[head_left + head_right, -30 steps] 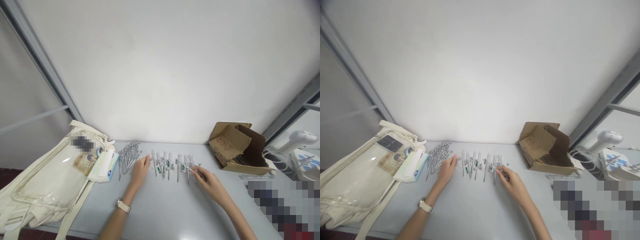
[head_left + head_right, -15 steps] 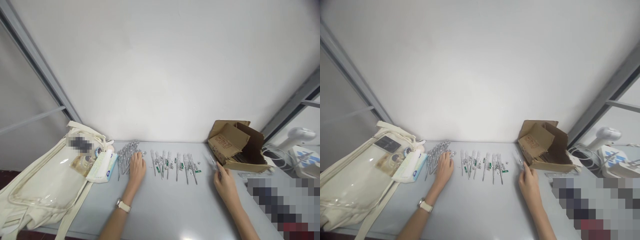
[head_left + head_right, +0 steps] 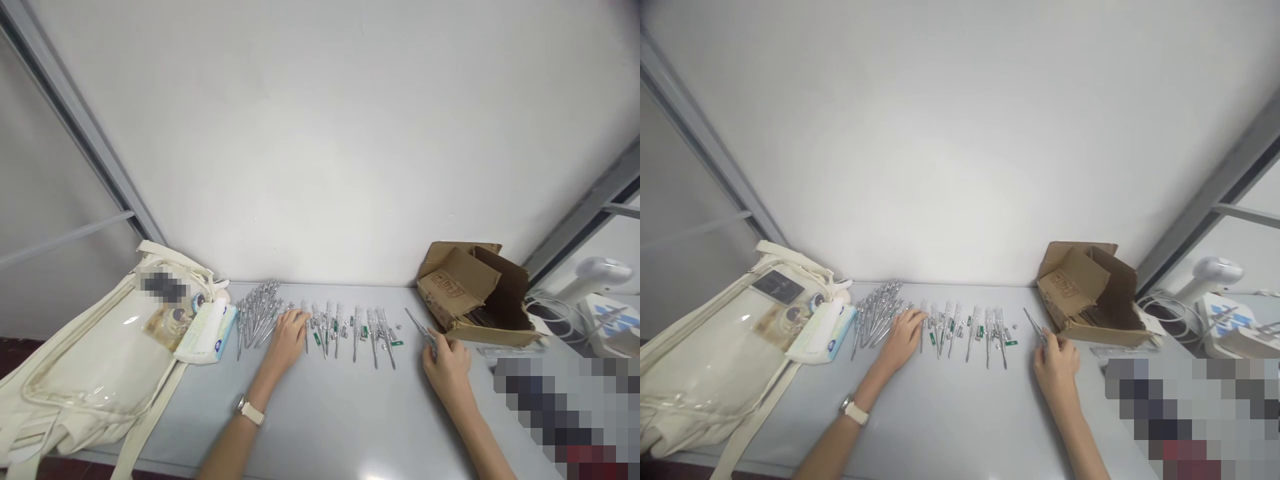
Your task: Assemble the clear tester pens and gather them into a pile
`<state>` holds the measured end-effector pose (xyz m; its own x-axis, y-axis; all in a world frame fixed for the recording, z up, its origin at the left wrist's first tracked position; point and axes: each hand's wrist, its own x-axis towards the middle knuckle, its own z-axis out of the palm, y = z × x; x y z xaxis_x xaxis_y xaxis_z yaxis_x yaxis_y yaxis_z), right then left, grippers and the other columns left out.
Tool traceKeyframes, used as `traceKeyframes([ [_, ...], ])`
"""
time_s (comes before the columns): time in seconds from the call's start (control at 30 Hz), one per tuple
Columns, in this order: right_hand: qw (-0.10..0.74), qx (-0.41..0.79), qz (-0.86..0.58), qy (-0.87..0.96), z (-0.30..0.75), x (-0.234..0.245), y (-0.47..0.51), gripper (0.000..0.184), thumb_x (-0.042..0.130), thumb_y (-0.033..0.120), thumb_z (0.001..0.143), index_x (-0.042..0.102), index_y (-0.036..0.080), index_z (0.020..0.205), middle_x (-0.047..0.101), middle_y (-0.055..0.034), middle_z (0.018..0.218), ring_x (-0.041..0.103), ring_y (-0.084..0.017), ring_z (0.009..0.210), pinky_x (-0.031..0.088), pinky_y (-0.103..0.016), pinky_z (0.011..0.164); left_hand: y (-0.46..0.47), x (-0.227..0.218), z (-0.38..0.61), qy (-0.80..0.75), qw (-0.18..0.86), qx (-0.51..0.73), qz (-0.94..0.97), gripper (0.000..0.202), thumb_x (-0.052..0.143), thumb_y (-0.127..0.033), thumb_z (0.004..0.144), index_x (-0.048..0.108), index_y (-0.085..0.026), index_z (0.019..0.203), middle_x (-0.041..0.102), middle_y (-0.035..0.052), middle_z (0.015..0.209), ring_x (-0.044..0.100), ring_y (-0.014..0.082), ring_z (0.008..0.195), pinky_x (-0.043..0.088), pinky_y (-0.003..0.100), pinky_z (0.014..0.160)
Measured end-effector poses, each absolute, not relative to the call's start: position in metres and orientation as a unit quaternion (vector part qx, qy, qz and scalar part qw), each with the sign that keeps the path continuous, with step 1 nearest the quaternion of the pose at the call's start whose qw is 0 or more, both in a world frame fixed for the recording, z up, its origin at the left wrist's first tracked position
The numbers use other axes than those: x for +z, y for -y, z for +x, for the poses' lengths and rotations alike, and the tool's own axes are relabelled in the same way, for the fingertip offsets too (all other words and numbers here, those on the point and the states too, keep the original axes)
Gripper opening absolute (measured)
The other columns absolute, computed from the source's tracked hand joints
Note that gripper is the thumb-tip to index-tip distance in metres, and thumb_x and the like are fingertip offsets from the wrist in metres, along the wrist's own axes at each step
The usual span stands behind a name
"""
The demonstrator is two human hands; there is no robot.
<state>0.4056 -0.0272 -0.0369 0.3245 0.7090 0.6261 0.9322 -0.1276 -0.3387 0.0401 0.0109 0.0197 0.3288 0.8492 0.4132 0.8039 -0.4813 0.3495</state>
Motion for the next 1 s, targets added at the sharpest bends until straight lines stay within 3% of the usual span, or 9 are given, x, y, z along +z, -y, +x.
traceKeyframes([
  [0.2, 0.391, -0.144, -0.663, 0.622, 0.367, -0.007, 0.032, 0.032, 0.039, 0.025, 0.085, 0.062, 0.013, 0.106, 0.054, -0.0149, 0.093, 0.051, -0.028, 0.086, 0.040, -0.042, 0.077, -0.009, 0.027, 0.041, -0.540, 0.006, 0.294, 0.789, 0.027, 0.044, -0.007, 0.086, 0.066, -0.021, 0.092, 0.062, 0.0047, 0.089, 0.056, 0.0213, 0.090, 0.041, 0.036, 0.084],
  [0.3, 0.409, -0.094, -0.611, 0.671, 0.326, 0.008, 0.038, 0.028, 0.040, 0.023, 0.088, 0.059, 0.018, 0.108, 0.054, -0.0126, 0.098, 0.051, -0.025, 0.087, 0.040, -0.042, 0.080, -0.008, 0.029, 0.042, -0.562, -0.018, 0.299, 0.771, 0.023, 0.043, -0.008, 0.086, 0.061, -0.020, 0.078, 0.059, 0.0042, 0.081, 0.056, 0.0206, 0.084, 0.041, 0.035, 0.080],
  [0.53, 0.380, 0.022, -0.513, 0.769, 0.237, 0.019, 0.030, 0.023, 0.040, 0.014, 0.089, 0.060, 0.022, 0.100, 0.053, -0.0091, 0.099, 0.052, -0.024, 0.092, 0.041, -0.038, 0.081, -0.011, 0.023, 0.044, -0.585, -0.004, 0.310, 0.750, 0.008, 0.051, -0.022, 0.087, 0.054, -0.020, 0.094, 0.057, 0.0050, 0.091, 0.057, 0.0207, 0.084, 0.044, 0.033, 0.076],
  [1.0, 0.351, 0.031, -0.512, 0.783, 0.197, 0.009, -0.003, 0.018, 0.044, 0.017, 0.093, 0.061, 0.020, 0.096, 0.053, -0.0069, 0.093, 0.049, -0.023, 0.087, 0.039, -0.037, 0.078, -0.021, 0.007, 0.043, -0.591, 0.135, 0.369, 0.705, 0.010, 0.054, -0.026, 0.082, 0.054, -0.018, 0.076, 0.058, 0.0013, 0.076, 0.057, 0.0156, 0.066, 0.045, 0.029, 0.068],
])
